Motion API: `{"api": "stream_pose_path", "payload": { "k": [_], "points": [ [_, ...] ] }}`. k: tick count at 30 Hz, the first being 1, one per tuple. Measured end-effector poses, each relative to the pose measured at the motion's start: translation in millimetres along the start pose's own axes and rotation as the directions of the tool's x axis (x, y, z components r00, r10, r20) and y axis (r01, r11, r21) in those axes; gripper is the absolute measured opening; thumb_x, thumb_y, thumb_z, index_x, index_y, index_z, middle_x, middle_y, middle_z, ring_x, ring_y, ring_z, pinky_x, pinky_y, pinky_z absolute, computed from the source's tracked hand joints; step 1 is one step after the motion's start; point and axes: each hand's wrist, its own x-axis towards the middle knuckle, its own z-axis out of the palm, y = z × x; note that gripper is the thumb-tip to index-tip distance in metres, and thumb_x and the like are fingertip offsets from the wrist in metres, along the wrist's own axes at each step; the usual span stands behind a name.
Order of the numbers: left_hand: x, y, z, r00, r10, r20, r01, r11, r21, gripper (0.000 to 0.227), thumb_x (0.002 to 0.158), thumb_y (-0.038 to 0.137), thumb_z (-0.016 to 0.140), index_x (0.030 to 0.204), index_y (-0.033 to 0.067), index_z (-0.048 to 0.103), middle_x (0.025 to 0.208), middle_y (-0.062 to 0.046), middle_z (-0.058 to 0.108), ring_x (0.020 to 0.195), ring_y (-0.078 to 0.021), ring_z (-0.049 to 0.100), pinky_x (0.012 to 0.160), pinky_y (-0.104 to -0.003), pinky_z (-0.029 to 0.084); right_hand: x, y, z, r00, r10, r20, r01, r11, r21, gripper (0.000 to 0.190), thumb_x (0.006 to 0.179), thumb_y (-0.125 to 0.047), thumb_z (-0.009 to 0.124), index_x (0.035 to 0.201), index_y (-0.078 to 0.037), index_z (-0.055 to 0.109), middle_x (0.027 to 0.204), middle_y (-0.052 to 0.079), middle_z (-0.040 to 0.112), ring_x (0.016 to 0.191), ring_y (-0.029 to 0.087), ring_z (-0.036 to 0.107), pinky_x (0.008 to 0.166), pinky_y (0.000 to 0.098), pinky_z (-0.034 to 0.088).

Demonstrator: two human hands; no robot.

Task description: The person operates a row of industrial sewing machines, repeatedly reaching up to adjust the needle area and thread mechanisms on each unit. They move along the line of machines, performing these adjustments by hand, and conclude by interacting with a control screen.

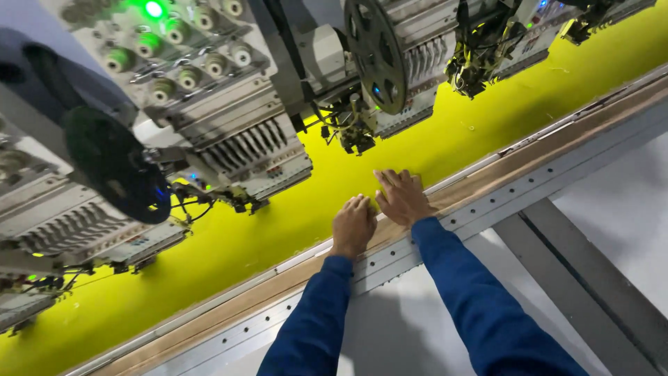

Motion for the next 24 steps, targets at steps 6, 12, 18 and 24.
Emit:
{"api": "stream_pose_path", "payload": {
  "k": [6, 12, 18, 24],
  "points": [
    [58.7, 17.9, -46.7, 0.838, -0.338, -0.428, 0.297, 0.941, -0.162, 0.025, 0.102, 0.026, 0.061, 0.12, 0.0175, 0.076, 0.093, -0.014, 0.076, 0.081, -0.0378, 0.075, 0.063, -0.047, 0.06, 40.6, 16.9, 21.1, 0.999, 0.042, 0.0, -0.042, 0.999, 0.03, 0.067, 0.098, -0.044, 0.044, 0.162, -0.03, 0.03, 0.12, 0.005, 0.049, 0.104, 0.034, 0.065, 0.09, 0.0506, 0.049],
    [120.7, 38.2, -95.8, 0.75, -0.388, -0.536, 0.272, 0.919, -0.285, 0.026, 0.105, 0.025, 0.063, 0.121, 0.0076, 0.074, 0.08, -0.008, 0.073, 0.068, -0.0222, 0.073, 0.059, -0.034, 0.059, 48.7, 8.7, 10.4, 0.997, 0.074, 0.009, -0.074, 0.997, 0.034, 0.07, 0.098, -0.04, 0.044, 0.163, -0.029, 0.023, 0.119, 0.012, 0.054, 0.091, 0.039, 0.073, 0.083, 0.0555, 0.059],
    [128.7, 29.0, -91.8, 0.78, -0.302, -0.548, 0.213, 0.952, -0.222, 0.019, 0.101, 0.02, 0.068, 0.113, 0.0065, 0.076, 0.077, -0.004, 0.07, 0.067, -0.0172, 0.072, 0.056, -0.028, 0.058, 46.2, 8.2, 7.4, 0.996, 0.082, 0.038, -0.083, 0.996, 0.042, 0.071, 0.096, -0.044, 0.045, 0.162, -0.032, 0.024, 0.121, 0.011, 0.055, 0.095, 0.041, 0.072, 0.082, 0.0567, 0.059],
    [130.9, 18.6, -84.7, 0.781, -0.245, -0.575, 0.19, 0.97, -0.154, 0.018, 0.1, 0.019, 0.07, 0.111, 0.0058, 0.074, 0.077, -0.002, 0.066, 0.063, -0.0138, 0.069, 0.053, -0.026, 0.057, 45.6, 5.6, 3.3, 0.994, 0.09, 0.061, -0.093, 0.995, 0.047, 0.072, 0.095, -0.041, 0.046, 0.163, -0.03, 0.023, 0.12, 0.012, 0.054, 0.093, 0.041, 0.073, 0.084, 0.0578, 0.06]
  ]
}}
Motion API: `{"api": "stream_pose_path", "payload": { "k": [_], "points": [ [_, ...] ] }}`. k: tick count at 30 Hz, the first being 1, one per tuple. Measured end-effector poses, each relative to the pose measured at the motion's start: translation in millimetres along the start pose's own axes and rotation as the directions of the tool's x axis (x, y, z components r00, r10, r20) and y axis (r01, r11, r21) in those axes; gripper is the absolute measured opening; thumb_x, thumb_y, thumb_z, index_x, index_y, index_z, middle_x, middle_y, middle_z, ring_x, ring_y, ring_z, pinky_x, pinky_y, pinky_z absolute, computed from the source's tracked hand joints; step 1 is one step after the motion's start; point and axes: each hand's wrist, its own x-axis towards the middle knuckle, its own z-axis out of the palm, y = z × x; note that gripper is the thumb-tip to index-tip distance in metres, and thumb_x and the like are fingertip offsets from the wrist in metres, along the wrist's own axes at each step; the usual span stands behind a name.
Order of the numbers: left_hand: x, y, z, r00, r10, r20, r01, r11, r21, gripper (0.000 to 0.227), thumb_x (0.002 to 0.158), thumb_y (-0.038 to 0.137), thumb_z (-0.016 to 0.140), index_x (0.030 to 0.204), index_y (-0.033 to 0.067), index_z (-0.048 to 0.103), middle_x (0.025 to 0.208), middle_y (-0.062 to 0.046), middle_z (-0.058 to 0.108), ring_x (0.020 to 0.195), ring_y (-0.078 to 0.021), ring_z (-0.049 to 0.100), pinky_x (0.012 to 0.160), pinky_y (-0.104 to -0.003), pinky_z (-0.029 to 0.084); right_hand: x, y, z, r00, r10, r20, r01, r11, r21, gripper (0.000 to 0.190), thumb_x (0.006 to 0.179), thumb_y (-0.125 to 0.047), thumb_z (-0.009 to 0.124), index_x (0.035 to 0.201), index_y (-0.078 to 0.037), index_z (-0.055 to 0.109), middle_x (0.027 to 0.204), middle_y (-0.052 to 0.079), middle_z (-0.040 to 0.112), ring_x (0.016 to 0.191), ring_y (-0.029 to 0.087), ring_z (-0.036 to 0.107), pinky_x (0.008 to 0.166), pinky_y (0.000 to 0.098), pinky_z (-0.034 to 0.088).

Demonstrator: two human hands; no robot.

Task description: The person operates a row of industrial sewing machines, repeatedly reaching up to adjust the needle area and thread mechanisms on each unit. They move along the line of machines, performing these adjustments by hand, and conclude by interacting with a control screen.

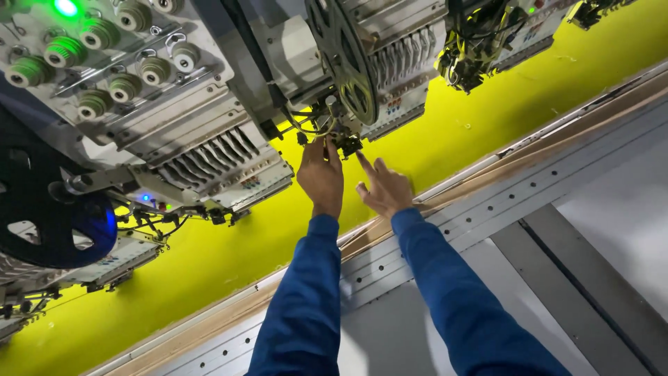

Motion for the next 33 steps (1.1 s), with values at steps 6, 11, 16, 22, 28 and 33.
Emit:
{"api": "stream_pose_path", "payload": {
  "k": [6, 11, 16, 22, 28, 33],
  "points": [
    [-21.4, 24.1, -28.7, 0.993, -0.112, -0.042, 0.111, 0.994, -0.025, 0.051, 0.096, 0.049, 0.072, 0.125, 0.0068, 0.067, 0.084, -0.003, 0.064, 0.065, -0.0143, 0.066, 0.055, -0.03, 0.055, 6.4, 1.0, 10.5, 1.0, 0.024, -0.017, -0.025, 0.999, -0.041, 0.072, 0.095, -0.042, 0.045, 0.163, -0.034, 0.022, 0.121, 0.01, 0.053, 0.089, 0.037, 0.074, 0.081, 0.0558, 0.061],
    [-86.1, -3.9, -2.6, 0.967, -0.042, 0.253, -0.009, 0.981, 0.196, 0.039, 0.096, 0.037, 0.061, 0.133, 0.0228, 0.059, 0.088, -0.001, 0.064, 0.079, -0.0221, 0.069, 0.063, -0.039, 0.059, 3.9, -2.1, 10.0, 0.994, 0.007, -0.106, -0.014, 0.997, -0.069, 0.074, 0.094, -0.042, 0.05, 0.163, -0.029, 0.027, 0.116, 0.01, 0.054, 0.094, 0.036, 0.071, 0.08, 0.0518, 0.059],
    [-61.9, 11.0, -3.6, 0.682, -0.221, 0.697, -0.038, 0.941, 0.336, 0.069, 0.102, 0.039, 0.049, 0.163, 0.0339, 0.019, 0.105, -0.012, 0.07, 0.098, -0.0344, 0.071, 0.081, -0.056, 0.061, -1.9, -6.3, -3.9, 0.99, -0.007, -0.14, -0.023, 0.977, -0.214, 0.07, 0.096, -0.047, 0.047, 0.162, -0.029, 0.032, 0.116, 0.004, 0.05, 0.102, 0.028, 0.059, 0.085, 0.0425, 0.05],
    [-55.1, 15.5, -0.6, 0.575, -0.312, 0.756, 0.03, 0.932, 0.361, 0.065, 0.103, 0.049, 0.046, 0.162, 0.0356, 0.022, 0.11, -0.014, 0.069, 0.102, -0.0391, 0.07, 0.085, -0.055, 0.058, 2.0, -2.5, 6.0, 0.988, -0.011, -0.151, -0.016, 0.985, -0.171, 0.062, 0.098, -0.045, 0.048, 0.158, -0.033, 0.037, 0.116, 0.004, 0.045, 0.106, 0.03, 0.05, 0.093, 0.0449, 0.043],
    [-64.6, 6.2, 2.2, 0.518, -0.31, 0.797, -0.043, 0.921, 0.386, 0.053, 0.101, 0.042, 0.048, 0.154, 0.0392, 0.041, 0.121, -0.008, 0.06, 0.111, -0.0356, 0.064, 0.086, -0.052, 0.058, 3.8, 4.7, 21.2, 0.988, -0.007, -0.151, -0.015, 0.99, -0.143, 0.048, 0.095, -0.045, 0.054, 0.139, -0.028, 0.062, 0.118, 0.004, 0.045, 0.108, 0.03, 0.05, 0.095, 0.0467, 0.045],
    [-89.0, 5.1, -7.2, 0.676, -0.117, 0.727, -0.228, 0.905, 0.358, 0.057, 0.093, 0.035, 0.057, 0.148, 0.0215, 0.051, 0.126, -0.012, 0.053, 0.111, -0.0342, 0.054, 0.083, -0.044, 0.057, -25.7, 11.6, -15.2, 0.995, -0.066, -0.07, 0.064, 0.997, -0.03, 0.042, 0.105, -0.04, 0.041, 0.138, -0.023, 0.061, 0.132, 0.004, 0.044, 0.119, 0.028, 0.048, 0.102, 0.0445, 0.044]
  ]
}}
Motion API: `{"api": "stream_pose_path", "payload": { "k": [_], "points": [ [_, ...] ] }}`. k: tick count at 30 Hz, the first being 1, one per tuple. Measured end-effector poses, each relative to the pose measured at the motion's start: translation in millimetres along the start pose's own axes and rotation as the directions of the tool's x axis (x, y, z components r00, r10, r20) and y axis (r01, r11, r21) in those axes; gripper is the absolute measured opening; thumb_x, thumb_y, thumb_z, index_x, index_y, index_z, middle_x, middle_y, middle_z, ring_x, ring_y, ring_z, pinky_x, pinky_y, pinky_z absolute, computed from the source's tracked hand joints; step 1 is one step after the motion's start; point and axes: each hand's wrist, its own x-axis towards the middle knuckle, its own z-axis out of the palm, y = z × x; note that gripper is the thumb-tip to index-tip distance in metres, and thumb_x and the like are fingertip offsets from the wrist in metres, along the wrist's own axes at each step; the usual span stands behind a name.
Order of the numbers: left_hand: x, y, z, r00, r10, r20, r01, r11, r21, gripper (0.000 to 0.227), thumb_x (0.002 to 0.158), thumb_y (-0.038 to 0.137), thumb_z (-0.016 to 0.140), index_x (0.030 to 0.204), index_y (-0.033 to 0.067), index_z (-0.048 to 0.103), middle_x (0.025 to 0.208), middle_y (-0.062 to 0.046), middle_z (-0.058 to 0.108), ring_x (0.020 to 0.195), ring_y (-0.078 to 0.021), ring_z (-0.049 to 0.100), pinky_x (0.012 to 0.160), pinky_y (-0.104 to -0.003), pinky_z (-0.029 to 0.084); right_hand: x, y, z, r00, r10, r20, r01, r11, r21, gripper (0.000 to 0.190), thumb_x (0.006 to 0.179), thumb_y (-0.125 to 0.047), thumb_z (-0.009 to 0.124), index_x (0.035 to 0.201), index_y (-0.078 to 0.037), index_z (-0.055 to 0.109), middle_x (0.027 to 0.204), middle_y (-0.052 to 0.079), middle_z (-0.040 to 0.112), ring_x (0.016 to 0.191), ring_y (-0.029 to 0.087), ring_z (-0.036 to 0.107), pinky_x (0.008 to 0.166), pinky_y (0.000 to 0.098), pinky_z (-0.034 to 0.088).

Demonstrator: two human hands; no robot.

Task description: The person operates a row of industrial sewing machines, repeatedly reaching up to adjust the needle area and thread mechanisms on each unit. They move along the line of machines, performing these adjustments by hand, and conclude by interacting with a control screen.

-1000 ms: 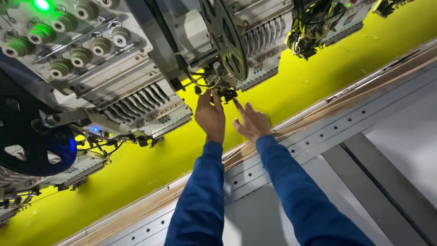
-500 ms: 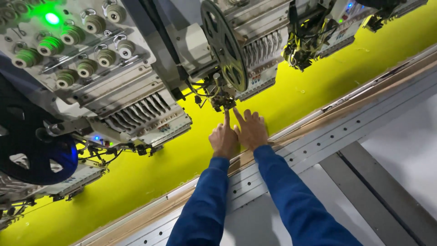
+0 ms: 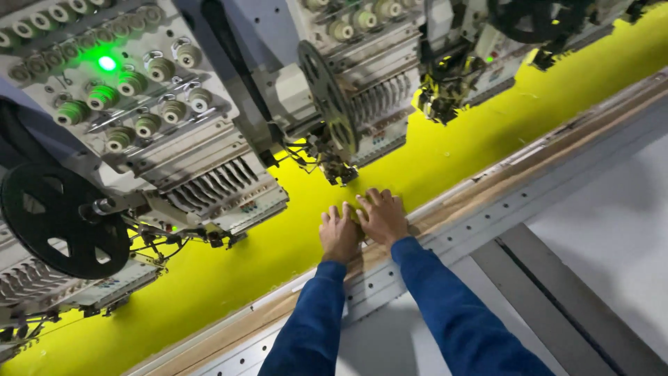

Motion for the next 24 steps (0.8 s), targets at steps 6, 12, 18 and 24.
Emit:
{"api": "stream_pose_path", "payload": {
  "k": [6, 12, 18, 24],
  "points": [
    [-22.5, 29.1, 42.2, 0.97, 0.145, -0.194, -0.149, 0.989, -0.007, 0.058, 0.085, 0.048, 0.063, 0.136, 0.019, 0.062, 0.126, -0.015, 0.056, 0.113, -0.0371, 0.053, 0.087, -0.047, 0.047, -44.7, 33.6, -8.6, 0.993, -0.114, -0.037, 0.103, 0.97, -0.222, 0.045, 0.105, -0.041, 0.037, 0.138, -0.025, 0.064, 0.148, 0.001, 0.055, 0.134, 0.027, 0.051, 0.11, 0.0524, 0.038],
    [-15.2, 74.8, 50.0, 0.938, 0.346, -0.01, -0.339, 0.913, -0.229, 0.064, 0.094, 0.04, 0.061, 0.15, 0.0134, 0.047, 0.15, -0.017, 0.046, 0.138, -0.041, 0.046, 0.108, -0.061, 0.043, -61.7, 101.8, -17.8, 0.995, 0.1, -0.028, -0.103, 0.958, -0.266, 0.057, 0.101, -0.047, 0.031, 0.153, -0.031, 0.049, 0.161, -0.01, 0.044, 0.145, 0.02, 0.042, 0.116, 0.0518, 0.029],
    [-22.5, 122.1, 14.8, 0.935, 0.342, 0.093, -0.304, 0.909, -0.286, 0.058, 0.106, 0.041, 0.039, 0.157, 0.0135, 0.036, 0.161, -0.013, 0.041, 0.149, -0.0333, 0.037, 0.119, -0.058, 0.03, -79.1, 141.8, -53.1, 0.992, 0.125, 0.022, -0.122, 0.985, -0.119, 0.059, 0.104, -0.052, 0.026, 0.154, -0.028, 0.045, 0.163, -0.005, 0.041, 0.153, 0.021, 0.032, 0.126, 0.0539, 0.012],
    [-31.8, 133.3, -2.5, 0.948, 0.282, 0.147, -0.242, 0.94, -0.242, 0.06, 0.107, 0.042, 0.035, 0.16, 0.0165, 0.029, 0.165, -0.009, 0.033, 0.153, -0.0291, 0.03, 0.123, -0.057, 0.021, -77.1, 149.1, -41.3, 0.994, 0.106, -0.012, -0.107, 0.988, -0.112, 0.063, 0.106, -0.06, 0.023, 0.155, -0.026, 0.043, 0.164, -0.003, 0.039, 0.154, 0.022, 0.03, 0.127, 0.0535, 0.011]
  ]
}}
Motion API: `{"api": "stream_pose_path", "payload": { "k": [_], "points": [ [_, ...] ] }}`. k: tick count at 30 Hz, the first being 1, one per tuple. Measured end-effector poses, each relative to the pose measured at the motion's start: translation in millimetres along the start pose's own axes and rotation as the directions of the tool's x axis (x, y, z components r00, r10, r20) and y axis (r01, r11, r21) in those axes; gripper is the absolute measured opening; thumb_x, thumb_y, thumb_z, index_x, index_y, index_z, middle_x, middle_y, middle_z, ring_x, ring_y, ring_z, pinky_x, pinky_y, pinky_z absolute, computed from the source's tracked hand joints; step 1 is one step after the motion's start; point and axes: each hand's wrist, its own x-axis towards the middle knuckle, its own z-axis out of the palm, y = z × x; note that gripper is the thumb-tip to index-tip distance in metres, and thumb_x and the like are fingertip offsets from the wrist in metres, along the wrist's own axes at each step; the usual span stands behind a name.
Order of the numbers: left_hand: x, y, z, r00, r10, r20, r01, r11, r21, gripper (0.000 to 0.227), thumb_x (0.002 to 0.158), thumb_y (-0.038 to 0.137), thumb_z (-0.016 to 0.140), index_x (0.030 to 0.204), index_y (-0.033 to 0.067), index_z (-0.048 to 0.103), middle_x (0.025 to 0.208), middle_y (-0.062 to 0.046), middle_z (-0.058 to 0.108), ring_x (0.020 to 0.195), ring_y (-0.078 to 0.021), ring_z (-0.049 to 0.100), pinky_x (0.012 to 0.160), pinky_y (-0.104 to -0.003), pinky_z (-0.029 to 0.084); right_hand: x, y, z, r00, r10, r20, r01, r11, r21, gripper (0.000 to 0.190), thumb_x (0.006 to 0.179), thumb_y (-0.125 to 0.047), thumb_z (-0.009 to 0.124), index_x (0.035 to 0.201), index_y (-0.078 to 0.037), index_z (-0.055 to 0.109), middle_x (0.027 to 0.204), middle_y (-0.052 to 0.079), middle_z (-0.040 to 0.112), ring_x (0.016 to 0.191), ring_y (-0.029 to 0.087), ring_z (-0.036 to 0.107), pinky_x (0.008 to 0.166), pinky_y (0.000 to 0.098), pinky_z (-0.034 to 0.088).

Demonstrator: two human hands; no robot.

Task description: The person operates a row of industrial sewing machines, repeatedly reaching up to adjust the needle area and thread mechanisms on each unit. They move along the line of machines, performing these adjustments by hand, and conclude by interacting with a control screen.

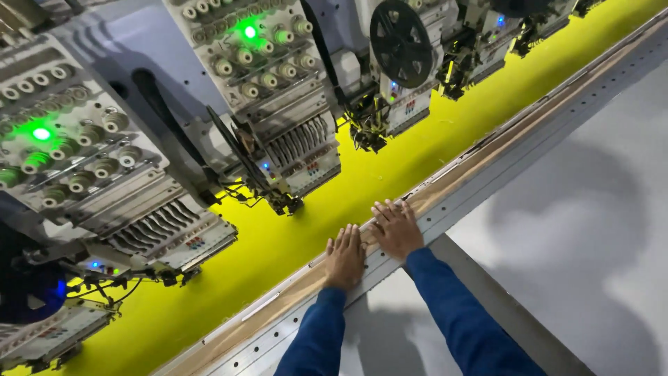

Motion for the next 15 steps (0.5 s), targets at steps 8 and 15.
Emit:
{"api": "stream_pose_path", "payload": {
  "k": [8, 15],
  "points": [
    [-54.5, 11.5, -19.3, 0.949, 0.112, -0.294, -0.094, 0.993, 0.075, 0.051, 0.104, 0.03, 0.042, 0.15, 0.0112, 0.049, 0.151, -0.015, 0.053, 0.143, -0.0311, 0.047, 0.116, -0.055, 0.036, -77.5, -4.0, -24.4, 0.964, -0.022, -0.266, 0.032, 0.999, 0.032, 0.048, 0.108, -0.038, 0.038, 0.147, -0.014, 0.052, 0.155, 0.01, 0.05, 0.146, 0.029, 0.044, 0.122, 0.0581, 0.028],
    [-163.1, 45.5, -60.3, 0.933, 0.181, -0.311, -0.167, 0.983, 0.072, 0.047, 0.103, 0.027, 0.043, 0.145, 0.0092, 0.056, 0.146, -0.015, 0.058, 0.141, -0.0309, 0.049, 0.117, -0.052, 0.036, -197.7, -35.1, -80.7, 0.969, 0.066, -0.24, -0.038, 0.992, 0.119, 0.045, 0.107, -0.037, 0.043, 0.14, -0.01, 0.06, 0.153, 0.011, 0.054, 0.148, 0.03, 0.043, 0.125, 0.0545, 0.026]
  ]
}}
